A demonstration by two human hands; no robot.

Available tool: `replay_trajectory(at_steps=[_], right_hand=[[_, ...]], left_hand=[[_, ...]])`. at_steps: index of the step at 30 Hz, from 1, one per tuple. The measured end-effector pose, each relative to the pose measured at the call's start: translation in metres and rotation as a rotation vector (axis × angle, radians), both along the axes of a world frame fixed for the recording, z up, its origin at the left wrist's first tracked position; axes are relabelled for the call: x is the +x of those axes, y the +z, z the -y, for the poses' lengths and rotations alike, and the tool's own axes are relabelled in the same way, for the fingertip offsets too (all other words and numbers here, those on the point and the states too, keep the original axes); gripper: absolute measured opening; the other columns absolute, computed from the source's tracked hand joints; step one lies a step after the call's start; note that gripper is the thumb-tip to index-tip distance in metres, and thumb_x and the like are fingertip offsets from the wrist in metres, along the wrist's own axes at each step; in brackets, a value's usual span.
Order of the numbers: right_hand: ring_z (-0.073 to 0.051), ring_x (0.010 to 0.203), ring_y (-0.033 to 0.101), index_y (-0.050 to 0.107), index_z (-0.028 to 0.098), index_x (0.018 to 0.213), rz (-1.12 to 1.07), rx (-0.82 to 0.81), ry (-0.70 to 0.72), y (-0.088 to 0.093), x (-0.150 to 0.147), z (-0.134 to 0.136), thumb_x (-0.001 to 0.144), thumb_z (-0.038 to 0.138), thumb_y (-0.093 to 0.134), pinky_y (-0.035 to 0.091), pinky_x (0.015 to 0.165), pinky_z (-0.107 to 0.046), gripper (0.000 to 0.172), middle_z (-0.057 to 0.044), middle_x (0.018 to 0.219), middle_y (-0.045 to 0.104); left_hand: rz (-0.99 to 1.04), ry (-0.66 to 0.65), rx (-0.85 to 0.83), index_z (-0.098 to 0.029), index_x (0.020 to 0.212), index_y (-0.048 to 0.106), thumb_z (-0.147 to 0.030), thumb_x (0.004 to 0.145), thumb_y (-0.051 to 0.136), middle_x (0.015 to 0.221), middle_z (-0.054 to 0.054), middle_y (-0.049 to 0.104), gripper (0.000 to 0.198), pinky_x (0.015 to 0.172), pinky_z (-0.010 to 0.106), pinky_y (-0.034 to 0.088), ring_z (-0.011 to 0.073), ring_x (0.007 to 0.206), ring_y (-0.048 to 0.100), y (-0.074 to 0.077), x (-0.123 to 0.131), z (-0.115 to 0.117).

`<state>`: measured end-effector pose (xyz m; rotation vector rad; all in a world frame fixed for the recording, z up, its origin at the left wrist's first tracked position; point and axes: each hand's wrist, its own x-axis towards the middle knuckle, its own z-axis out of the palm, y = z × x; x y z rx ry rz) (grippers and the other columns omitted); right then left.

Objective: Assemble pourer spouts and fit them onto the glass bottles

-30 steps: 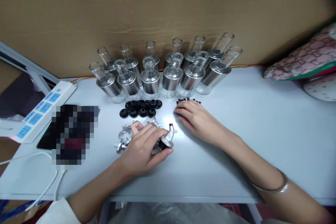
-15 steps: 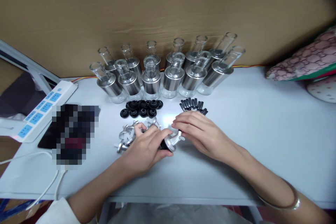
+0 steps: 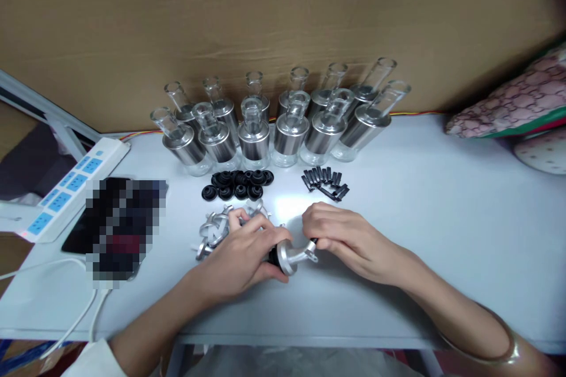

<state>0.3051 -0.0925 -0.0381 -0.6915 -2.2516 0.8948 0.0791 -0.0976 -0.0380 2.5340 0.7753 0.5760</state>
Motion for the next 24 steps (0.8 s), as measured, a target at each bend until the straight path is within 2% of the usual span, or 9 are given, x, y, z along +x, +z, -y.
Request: replay_trajectory(at_steps=[4, 7, 9, 11, 14, 16, 18, 21, 24], right_hand=[[-0.015, 0.069, 0.057, 0.062, 0.017, 0.076, -0.096, -0.242, -0.149, 0.004, 0.007, -0.003, 0.097, 0.039, 0.039, 0.046, 0.065, -0.029, 0.038, -0.004, 0.072, 0.061], [-0.016, 0.08, 0.064, 0.071, 0.023, 0.086, -0.265, -0.293, -0.377, 0.005, 0.02, -0.01, 0.089, 0.032, 0.057, 0.05, 0.072, -0.029, 0.016, -0.003, 0.087, 0.07], [-0.015, 0.074, 0.065, 0.073, 0.027, 0.084, -0.366, -0.308, -0.501, 0.006, 0.03, -0.015, 0.082, 0.03, 0.066, 0.052, 0.067, -0.027, 0.008, -0.001, 0.086, 0.071], [-0.014, 0.066, 0.064, 0.073, 0.027, 0.08, -0.364, -0.348, -0.59, 0.006, 0.04, -0.02, 0.077, 0.032, 0.071, 0.052, 0.063, -0.027, 0.007, 0.0, 0.079, 0.071], [-0.015, 0.066, 0.063, 0.072, 0.023, 0.08, -0.172, -0.39, -0.659, 0.006, 0.051, -0.025, 0.072, 0.037, 0.073, 0.051, 0.064, -0.028, 0.017, -0.002, 0.077, 0.07], [-0.015, 0.066, 0.06, 0.072, 0.02, 0.082, -0.016, -0.398, -0.642, 0.007, 0.054, -0.027, 0.074, 0.043, 0.069, 0.049, 0.062, -0.028, 0.024, -0.004, 0.078, 0.068], [-0.013, 0.059, 0.053, 0.07, 0.019, 0.087, 0.077, -0.409, -0.631, 0.009, 0.055, -0.028, 0.078, 0.049, 0.061, 0.043, 0.056, -0.027, 0.032, -0.003, 0.069, 0.062], [-0.01, 0.05, 0.041, 0.066, 0.018, 0.094, 0.046, -0.493, -0.662, 0.012, 0.055, -0.029, 0.081, 0.055, 0.054, 0.034, 0.048, -0.025, 0.041, 0.002, 0.059, 0.047], [-0.008, 0.045, 0.031, 0.064, 0.017, 0.081, 0.032, -0.635, -0.658, 0.015, 0.057, -0.03, 0.079, 0.062, 0.053, 0.026, 0.043, -0.024, 0.046, 0.004, 0.055, 0.037]], left_hand=[[-0.018, 0.035, 0.212, -0.017, 0.104, 0.046, -0.047, 0.096, 0.03, 0.081, 0.001, 0.064, 0.035, 0.073, 0.032, 0.02, 0.0176, 0.08, 0.055, -0.004, -0.001, -0.002], [0.012, 0.059, 0.227, -0.017, 0.105, 0.045, -0.048, 0.095, 0.032, 0.085, 0.001, 0.066, 0.035, 0.073, 0.032, 0.02, 0.0168, 0.08, 0.056, -0.003, -0.001, -0.002], [0.022, 0.07, 0.231, -0.017, 0.104, 0.046, -0.049, 0.095, 0.031, 0.085, 0.001, 0.067, 0.037, 0.073, 0.032, 0.02, 0.0163, 0.08, 0.057, -0.001, -0.001, -0.001], [0.026, 0.076, 0.236, -0.016, 0.104, 0.046, -0.049, 0.095, 0.031, 0.084, 0.001, 0.067, 0.037, 0.073, 0.032, 0.02, 0.0158, 0.078, 0.057, 0.0, 0.0, -0.001], [0.029, 0.081, 0.233, -0.016, 0.103, 0.047, -0.05, 0.095, 0.032, 0.082, 0.001, 0.066, 0.038, 0.073, 0.032, 0.02, 0.0159, 0.077, 0.057, -0.001, 0.0, -0.001], [0.028, 0.084, 0.228, -0.016, 0.103, 0.047, -0.05, 0.095, 0.032, 0.082, 0.001, 0.065, 0.038, 0.073, 0.032, 0.02, 0.016, 0.077, 0.057, -0.001, 0.0, 0.0], [0.033, 0.084, 0.222, -0.016, 0.102, 0.047, -0.051, 0.094, 0.032, 0.082, 0.001, 0.064, 0.038, 0.074, 0.032, 0.02, 0.0161, 0.076, 0.057, -0.002, 0.0, -0.001], [0.047, 0.083, 0.212, -0.016, 0.102, 0.048, -0.051, 0.094, 0.033, 0.081, 0.0, 0.064, 0.039, 0.074, 0.032, 0.02, 0.0158, 0.076, 0.057, -0.003, 0.0, 0.0], [0.047, 0.085, 0.199, -0.016, 0.102, 0.048, -0.052, 0.094, 0.033, 0.08, 0.0, 0.064, 0.039, 0.074, 0.032, 0.02, 0.0159, 0.076, 0.057, -0.004, 0.0, 0.0]])
